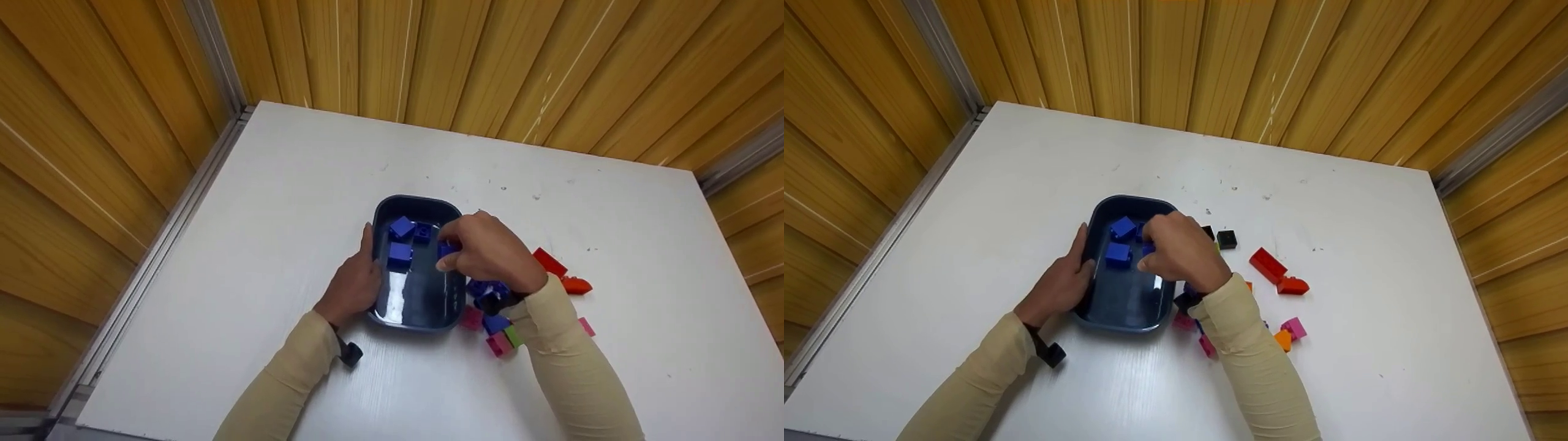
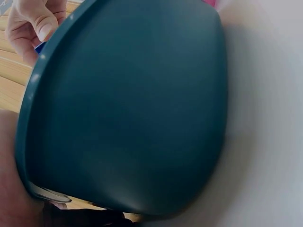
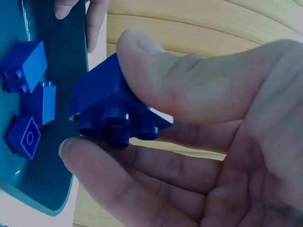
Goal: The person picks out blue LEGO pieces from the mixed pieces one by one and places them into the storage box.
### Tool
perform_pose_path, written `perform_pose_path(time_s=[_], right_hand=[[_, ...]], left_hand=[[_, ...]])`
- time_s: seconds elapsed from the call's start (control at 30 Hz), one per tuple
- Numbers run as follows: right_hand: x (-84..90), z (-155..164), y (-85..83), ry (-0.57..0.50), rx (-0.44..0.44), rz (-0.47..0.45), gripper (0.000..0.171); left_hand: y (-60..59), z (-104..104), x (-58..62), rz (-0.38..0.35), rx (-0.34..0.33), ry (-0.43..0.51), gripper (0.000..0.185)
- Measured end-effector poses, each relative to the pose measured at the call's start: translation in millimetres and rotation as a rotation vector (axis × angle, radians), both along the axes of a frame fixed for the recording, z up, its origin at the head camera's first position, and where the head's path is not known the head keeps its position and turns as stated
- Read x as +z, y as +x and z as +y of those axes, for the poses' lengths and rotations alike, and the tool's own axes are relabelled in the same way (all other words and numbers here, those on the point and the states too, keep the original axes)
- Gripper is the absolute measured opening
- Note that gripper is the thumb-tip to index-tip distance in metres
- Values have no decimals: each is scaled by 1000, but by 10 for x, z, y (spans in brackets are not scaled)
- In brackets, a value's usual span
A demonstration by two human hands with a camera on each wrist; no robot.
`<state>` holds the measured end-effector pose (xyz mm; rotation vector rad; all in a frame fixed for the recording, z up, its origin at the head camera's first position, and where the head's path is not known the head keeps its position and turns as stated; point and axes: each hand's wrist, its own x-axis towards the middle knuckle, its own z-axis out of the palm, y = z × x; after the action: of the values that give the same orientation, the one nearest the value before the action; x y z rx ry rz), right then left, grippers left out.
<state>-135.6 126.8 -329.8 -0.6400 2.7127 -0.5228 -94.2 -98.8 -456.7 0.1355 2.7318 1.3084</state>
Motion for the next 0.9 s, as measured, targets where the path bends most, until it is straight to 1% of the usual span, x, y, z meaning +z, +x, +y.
perform_pose_path(time_s=[0.23, 0.5, 0.6, 0.9], right_hand=[[35, -62, 1, -14, 15, 4, 35], [27, -126, -31, 2, 11, -10, 39], [23, -148, -50, -5, 16, -14, 39], [-7, -191, -88, -6, 13, 5, 45]], left_hand=[[-10, -7, -29, 30, -23, -35, 69], [-14, -9, -31, 10, -18, -22, 71], [-22, -8, -31, 14, -19, -25, 70], [-13, -6, -7, 20, -16, -37, 70]])
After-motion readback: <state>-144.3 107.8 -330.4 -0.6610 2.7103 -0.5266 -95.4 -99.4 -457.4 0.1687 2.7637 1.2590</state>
